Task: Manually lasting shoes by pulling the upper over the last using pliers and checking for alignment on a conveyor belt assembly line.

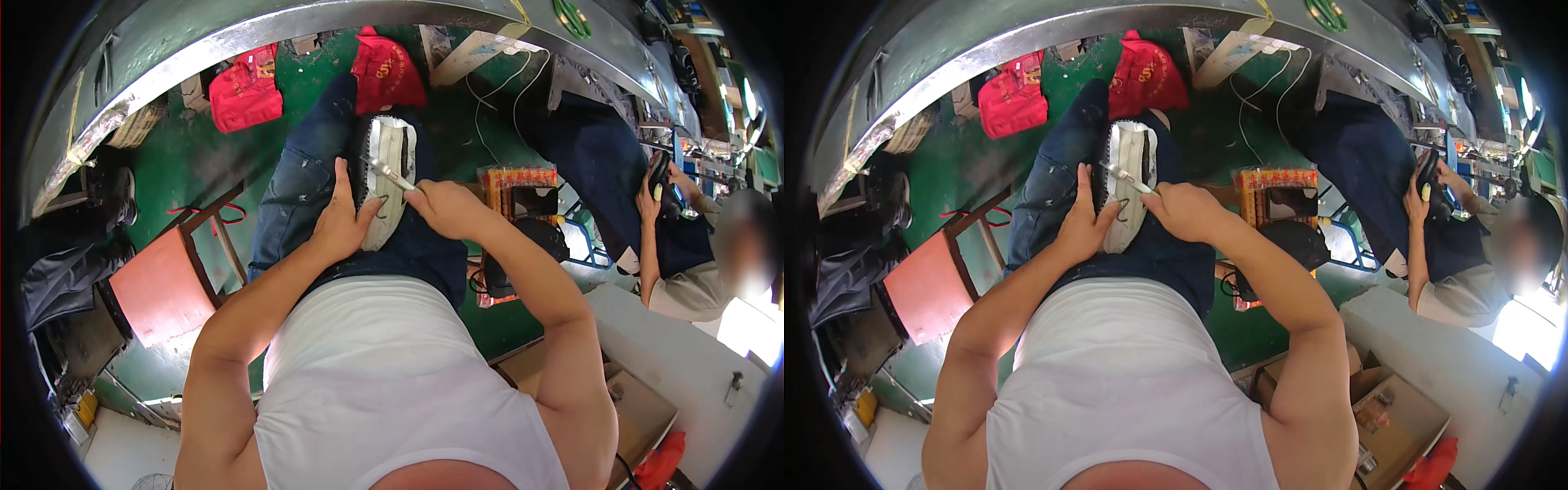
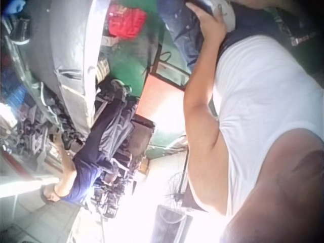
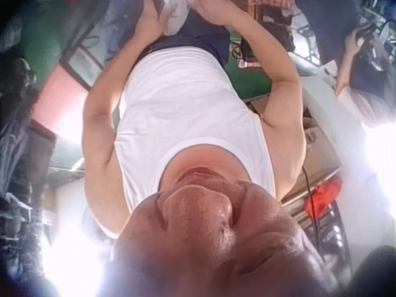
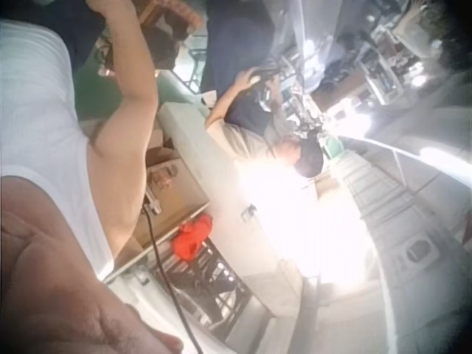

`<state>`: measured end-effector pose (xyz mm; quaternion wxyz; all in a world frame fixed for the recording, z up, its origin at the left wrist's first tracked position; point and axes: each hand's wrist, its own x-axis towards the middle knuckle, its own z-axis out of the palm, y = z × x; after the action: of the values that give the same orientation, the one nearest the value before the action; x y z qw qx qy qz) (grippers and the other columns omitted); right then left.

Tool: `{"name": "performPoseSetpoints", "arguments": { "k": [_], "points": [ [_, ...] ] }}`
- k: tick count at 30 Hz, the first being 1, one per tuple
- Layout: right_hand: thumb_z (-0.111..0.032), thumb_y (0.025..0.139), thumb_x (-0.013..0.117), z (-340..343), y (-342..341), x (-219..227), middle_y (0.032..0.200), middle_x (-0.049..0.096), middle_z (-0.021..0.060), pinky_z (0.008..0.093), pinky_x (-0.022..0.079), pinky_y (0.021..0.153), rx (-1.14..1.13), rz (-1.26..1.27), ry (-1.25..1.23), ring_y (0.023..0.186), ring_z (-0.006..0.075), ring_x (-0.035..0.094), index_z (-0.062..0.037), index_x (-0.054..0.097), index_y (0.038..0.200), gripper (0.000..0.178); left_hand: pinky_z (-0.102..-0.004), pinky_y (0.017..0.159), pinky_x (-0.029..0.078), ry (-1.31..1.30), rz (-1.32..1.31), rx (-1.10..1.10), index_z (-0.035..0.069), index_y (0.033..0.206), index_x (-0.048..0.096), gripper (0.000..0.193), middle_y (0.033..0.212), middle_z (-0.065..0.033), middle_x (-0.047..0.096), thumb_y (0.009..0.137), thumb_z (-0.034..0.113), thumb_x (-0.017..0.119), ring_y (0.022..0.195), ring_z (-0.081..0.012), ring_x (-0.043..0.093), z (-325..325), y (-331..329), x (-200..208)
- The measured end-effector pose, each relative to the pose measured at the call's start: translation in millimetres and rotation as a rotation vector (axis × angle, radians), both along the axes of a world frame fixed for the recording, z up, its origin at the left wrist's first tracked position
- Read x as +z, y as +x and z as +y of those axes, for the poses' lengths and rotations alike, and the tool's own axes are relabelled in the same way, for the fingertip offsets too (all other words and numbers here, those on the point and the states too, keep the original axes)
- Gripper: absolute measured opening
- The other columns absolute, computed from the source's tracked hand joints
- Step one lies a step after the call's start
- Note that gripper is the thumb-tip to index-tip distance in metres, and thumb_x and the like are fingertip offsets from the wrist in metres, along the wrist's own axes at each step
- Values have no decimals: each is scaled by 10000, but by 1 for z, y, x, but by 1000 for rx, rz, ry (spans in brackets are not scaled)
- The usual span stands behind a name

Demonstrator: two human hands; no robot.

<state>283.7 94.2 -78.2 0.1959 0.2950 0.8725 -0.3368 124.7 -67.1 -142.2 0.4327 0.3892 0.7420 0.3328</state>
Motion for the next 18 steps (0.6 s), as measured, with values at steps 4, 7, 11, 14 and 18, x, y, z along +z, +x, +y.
{"name": "performPoseSetpoints", "arguments": {
  "k": [4, 7, 11, 14, 18],
  "points": [
    [-437, 1024, 404, -4, 3, 16, 905, 672, 257, 528, 480, 784, -93, 75, -115, 894, 456, 636, 10, 622, 976, 500, -389, 1137, 319, 170, 112, 23, -86, 1512, -79, 994, 1544, -331, 252, 939, 331, 617, 1404, -439, 353, -1, 4, -16],
    [-424, 1026, 403, -13, 1, 13, 900, 668, 259, 530, 479, 769, -56, 255, -14, 889, 457, 635, 12, 617, 994, 486, -403, 1125, 337, 106, 97, 40, -92, 1514, -46, 1014, 1503, -360, 303, 921, 356, 642, 1379, -451, 386, -2, 6, -13],
    [-417, 1026, 401, -9, -2, 29, 915, 669, 263, 516, 495, 793, -35, 105, -79, 901, 458, 637, 22, 612, 1008, 487, -410, 1111, 356, 28, 54, 46, -99, 1514, -2, 1027, 1465, -377, 348, 899, 376, 669, 1353, -460, 417, -3, 7, -2],
    [-421, 1022, 406, -20, 9, 18, 909, 673, 260, 507, 503, 808, -27, 112, -44, 901, 454, 643, 24, 621, 998, 494, -407, 1095, 375, -28, 8, 66, -103, 1516, 28, 1060, 1428, -373, 407, 865, 390, 705, 1320, -440, 468, -1, 6, 3],
    [-435, 1010, 437, -6, 25, 21, 877, 679, 229, 481, 501, 776, -43, -58, -37, 856, 418, 652, -4, 637, 978, 476, -367, 1100, 375, 4, -70, 23, -48, 1545, 47, 1172, 1429, -323, 449, 761, 377, 808, 1295, -386, 512, -11, 3, -2]
  ]
}}
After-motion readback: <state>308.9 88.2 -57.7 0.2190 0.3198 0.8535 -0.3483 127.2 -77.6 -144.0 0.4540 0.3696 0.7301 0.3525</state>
